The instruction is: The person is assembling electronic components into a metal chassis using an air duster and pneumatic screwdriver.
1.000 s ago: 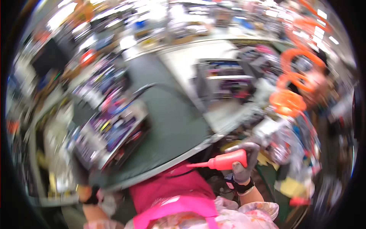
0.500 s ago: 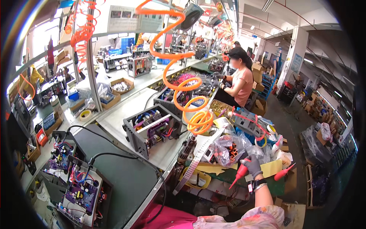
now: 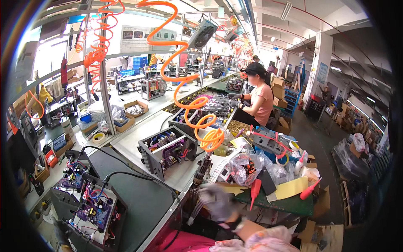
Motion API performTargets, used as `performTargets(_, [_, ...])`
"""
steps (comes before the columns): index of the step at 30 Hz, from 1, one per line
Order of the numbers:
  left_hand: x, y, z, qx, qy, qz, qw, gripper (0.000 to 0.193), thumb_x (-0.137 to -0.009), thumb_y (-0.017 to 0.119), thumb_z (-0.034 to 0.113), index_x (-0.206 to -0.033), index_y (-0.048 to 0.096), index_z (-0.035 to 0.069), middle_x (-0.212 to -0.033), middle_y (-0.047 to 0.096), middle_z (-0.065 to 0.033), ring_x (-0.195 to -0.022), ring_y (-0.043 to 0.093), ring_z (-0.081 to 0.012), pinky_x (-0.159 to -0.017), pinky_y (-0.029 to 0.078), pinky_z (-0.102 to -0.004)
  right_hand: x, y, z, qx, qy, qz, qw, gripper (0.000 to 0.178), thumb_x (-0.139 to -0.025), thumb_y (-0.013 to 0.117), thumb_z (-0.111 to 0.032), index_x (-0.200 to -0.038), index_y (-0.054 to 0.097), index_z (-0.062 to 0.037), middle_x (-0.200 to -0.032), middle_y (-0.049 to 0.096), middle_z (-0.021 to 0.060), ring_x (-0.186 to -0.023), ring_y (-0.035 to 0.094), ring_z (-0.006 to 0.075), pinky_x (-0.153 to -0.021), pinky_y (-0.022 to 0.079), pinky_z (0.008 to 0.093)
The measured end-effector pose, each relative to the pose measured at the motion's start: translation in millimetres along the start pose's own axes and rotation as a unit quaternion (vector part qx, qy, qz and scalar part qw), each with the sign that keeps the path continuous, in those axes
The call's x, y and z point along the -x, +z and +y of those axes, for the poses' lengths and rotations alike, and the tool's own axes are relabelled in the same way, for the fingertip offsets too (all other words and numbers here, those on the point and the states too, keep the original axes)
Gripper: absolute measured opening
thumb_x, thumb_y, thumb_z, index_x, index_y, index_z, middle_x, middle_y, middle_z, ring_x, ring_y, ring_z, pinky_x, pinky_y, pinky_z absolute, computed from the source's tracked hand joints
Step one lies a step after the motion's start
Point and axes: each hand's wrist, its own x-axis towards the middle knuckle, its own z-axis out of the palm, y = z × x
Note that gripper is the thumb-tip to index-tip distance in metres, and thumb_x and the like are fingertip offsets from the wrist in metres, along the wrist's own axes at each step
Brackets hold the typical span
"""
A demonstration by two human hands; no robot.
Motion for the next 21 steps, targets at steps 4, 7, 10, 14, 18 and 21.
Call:
performTargets(4, [-78.2,6.7,-16.1,-0.011,-0.004,0.152,0.988,0.049,-0.083,0.052,0.070,-0.088,0.052,0.022,-0.069,0.047,0.0039,-0.055,0.044,-0.0088,-0.042,0.037,-0.0268,24.8,142.6,-41.3,-0.164,-0.099,-0.327,0.925,0.044,-0.080,0.069,-0.013,-0.122,0.057,-0.0060,-0.105,0.063,0.0145,-0.096,0.062,0.0293,-0.086,0.051,0.0375])
performTargets(7, [-91.7,25.5,-7.6,-0.027,-0.023,0.165,0.986,0.054,-0.079,0.054,0.072,-0.097,0.054,0.021,-0.079,0.051,0.0021,-0.061,0.046,-0.0105,-0.046,0.039,-0.0266,62.5,214.2,-62.4,-0.175,-0.094,-0.471,0.859,0.069,-0.073,0.070,-0.009,-0.136,0.043,-0.0100,-0.124,0.053,0.0160,-0.114,0.052,0.0338,-0.098,0.045,0.0421])
performTargets(10, [-96.6,15.3,-11.9,0.057,0.011,0.127,0.990,0.066,-0.084,0.052,0.068,-0.129,0.046,0.020,-0.113,0.052,-0.0033,-0.080,0.049,-0.0141,-0.061,0.044,-0.0294,88.2,242.5,-84.4,-0.207,-0.106,-0.485,0.843,0.061,-0.073,0.073,-0.017,-0.127,0.048,-0.0061,-0.117,0.056,0.0169,-0.108,0.056,0.0341,-0.093,0.047,0.0417])
performTargets(14, [-123.3,6.3,-23.8,0.014,0.032,0.106,0.994,0.072,-0.086,0.050,0.066,-0.141,0.039,0.020,-0.132,0.050,-0.0052,-0.097,0.052,-0.0170,-0.073,0.046,-0.0313,100.3,256.0,-95.6,-0.185,-0.108,-0.462,0.860,0.054,-0.069,0.072,-0.026,-0.115,0.053,-0.0043,-0.105,0.059,0.0185,-0.098,0.056,0.0383,-0.085,0.047,0.0465])
performTargets(18, [-158.9,-8.5,-42.8,0.023,0.058,0.056,0.996,0.069,-0.093,0.046,0.058,-0.147,0.032,0.019,-0.143,0.042,-0.0039,-0.116,0.049,-0.0188,-0.091,0.044,-0.0325,98.9,260.4,-109.0,-0.205,-0.046,-0.490,0.846,0.045,-0.071,0.071,-0.027,-0.108,0.056,-0.0064,-0.095,0.061,0.0189,-0.089,0.058,0.0393,-0.078,0.048,0.0478])
performTargets(21, [-168.5,-6.7,-52.0,0.075,0.075,0.049,0.993,0.062,-0.097,0.044,0.052,-0.147,0.034,0.017,-0.141,0.045,-0.0025,-0.117,0.049,-0.0164,-0.096,0.042,-0.0311,112.6,272.8,-99.6,-0.226,-0.100,-0.512,0.823,0.042,-0.072,0.071,-0.030,-0.106,0.057,-0.0080,-0.092,0.061,0.0185,-0.084,0.059,0.0392,-0.074,0.048,0.0483])
